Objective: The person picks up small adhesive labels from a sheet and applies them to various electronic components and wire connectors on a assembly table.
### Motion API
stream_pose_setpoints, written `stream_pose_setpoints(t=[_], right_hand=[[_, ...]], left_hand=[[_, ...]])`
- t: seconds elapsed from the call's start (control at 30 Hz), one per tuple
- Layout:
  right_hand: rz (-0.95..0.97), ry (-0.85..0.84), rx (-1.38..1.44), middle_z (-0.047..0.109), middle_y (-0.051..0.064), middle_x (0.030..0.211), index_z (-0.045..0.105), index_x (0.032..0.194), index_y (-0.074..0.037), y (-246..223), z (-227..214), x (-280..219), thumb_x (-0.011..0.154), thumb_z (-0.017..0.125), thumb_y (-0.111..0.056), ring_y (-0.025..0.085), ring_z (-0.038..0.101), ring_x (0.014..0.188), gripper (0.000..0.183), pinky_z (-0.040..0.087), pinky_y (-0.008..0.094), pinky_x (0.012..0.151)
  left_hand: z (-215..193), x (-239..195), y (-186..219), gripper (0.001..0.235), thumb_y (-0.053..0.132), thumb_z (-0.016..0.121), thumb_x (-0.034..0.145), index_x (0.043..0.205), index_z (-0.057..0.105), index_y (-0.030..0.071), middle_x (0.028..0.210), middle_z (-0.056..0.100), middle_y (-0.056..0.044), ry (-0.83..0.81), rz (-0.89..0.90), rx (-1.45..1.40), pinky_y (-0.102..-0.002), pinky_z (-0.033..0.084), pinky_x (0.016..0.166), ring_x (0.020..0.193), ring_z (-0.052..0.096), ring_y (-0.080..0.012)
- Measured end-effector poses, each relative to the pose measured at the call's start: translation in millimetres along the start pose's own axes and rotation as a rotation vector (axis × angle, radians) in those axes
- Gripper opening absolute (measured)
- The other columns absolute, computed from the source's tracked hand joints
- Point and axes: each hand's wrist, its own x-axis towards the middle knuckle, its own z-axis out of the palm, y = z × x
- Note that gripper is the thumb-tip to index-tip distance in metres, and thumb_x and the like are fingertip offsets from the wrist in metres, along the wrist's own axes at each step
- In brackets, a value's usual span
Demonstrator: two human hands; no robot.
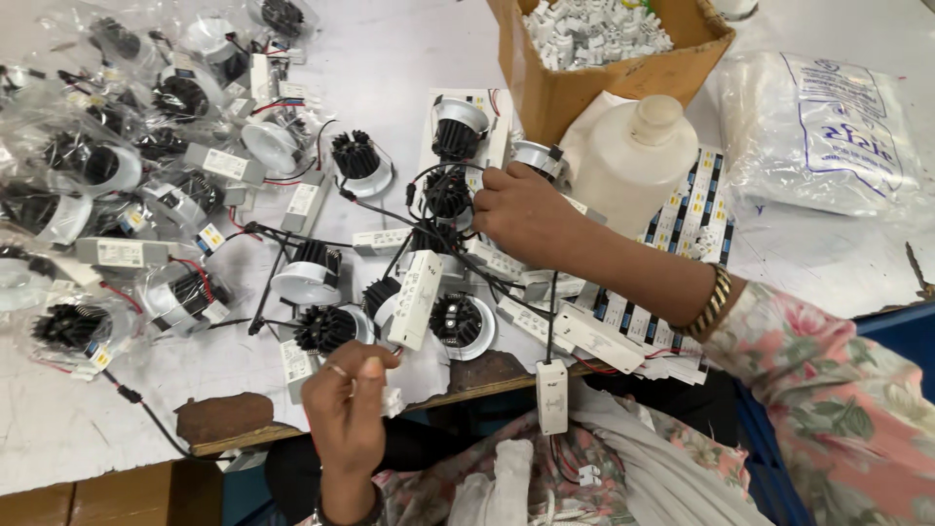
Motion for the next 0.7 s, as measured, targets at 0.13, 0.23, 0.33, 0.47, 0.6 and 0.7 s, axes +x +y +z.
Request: stream_pose_setpoints(t=[0.13, 0.23, 0.33, 0.47, 0.6, 0.7], right_hand=[[0.037, -0.046, -0.001, 0.07, -0.002, 0.104, 0.076, 0.082, -0.016, -2.2, -1.5, 0.4, 0.08, 0.069, -0.013, 0.02, 0.056, 0.11, 0.008, 0.043, 0.037, 0.092], [0.054, -0.058, 0.007, 0.063, 0.006, 0.132, 0.077, 0.088, -0.015, -7.4, -5.3, -8.3, 0.079, 0.067, -0.012, 0.028, 0.047, 0.129, 0.014, 0.038, 0.046, 0.1], [0.031, -0.107, -0.053, 0.047, 0.012, 0.153, 0.076, 0.098, -0.018, -9.0, 0.5, -8.2, 0.079, 0.067, -0.013, 0.035, 0.029, 0.148, 0.022, 0.029, 0.057, 0.109], [0.022, -0.165, -0.042, 0.039, 0.013, 0.158, 0.073, 0.114, -0.023, -2.3, 6.3, -7.2, 0.081, 0.067, -0.015, 0.037, 0.018, 0.152, 0.034, 0.022, 0.064, 0.112], [-0.044, -0.094, 0.006, 0.041, 0.018, 0.155, 0.074, 0.111, -0.018, -0.3, 8.3, -1.5, 0.078, 0.073, -0.023, 0.039, 0.02, 0.149, 0.034, 0.023, 0.067, 0.107], [-0.035, -0.203, 0.012, 0.049, 0.017, 0.149, 0.074, 0.093, -0.012, 10.7, -0.4, 3.4, 0.074, 0.077, -0.026, 0.038, 0.026, 0.15, 0.024, 0.03, 0.06, 0.108]], left_hand=[[-3.5, -0.5, 7.6, 0.024, 0.021, 0.062, 0.098, 0.089, 0.073, 0.001, 0.077, 0.067, -0.008, -0.005, -0.012, 0.213, -0.03, 0.043, 0.065, 0.071, 0.06, -0.019], [-0.2, 3.2, 10.1, 0.019, 0.021, 0.068, 0.093, 0.087, 0.075, 0.004, 0.081, 0.071, -0.008, 0.011, 0.087, 0.439, -0.042, 0.041, 0.084, 0.092, 0.064, -0.0266], [11.0, 5.9, 18.1, 0.015, 0.022, 0.074, 0.086, 0.083, 0.074, 0.007, 0.086, 0.071, -0.007, 0.14, 0.139, 0.622, -0.051, 0.036, 0.095, 0.104, 0.063, -0.0296], [42.0, 3.5, 35.5, 0.018, 0.022, 0.075, 0.091, 0.094, 0.069, 0.006, 0.108, 0.064, -0.011, 0.232, 0.282, 0.516, -0.052, 0.039, 0.101, 0.113, 0.058, -0.0331], [88.8, 16.0, 43.6, 0.032, 0.03, 0.073, 0.09, 0.112, 0.071, 0.007, 0.127, 0.063, -0.014, -0.244, 0.486, 0.383, -0.059, 0.029, 0.12, 0.135, 0.05, -0.0379], [111.6, 38.1, 33.6, 0.04, 0.033, 0.073, 0.079, 0.108, 0.074, 0.006, 0.129, 0.062, -0.02, -0.277, 0.515, 0.511, -0.066, 0.02, 0.11, 0.133, 0.043, -0.0425]])
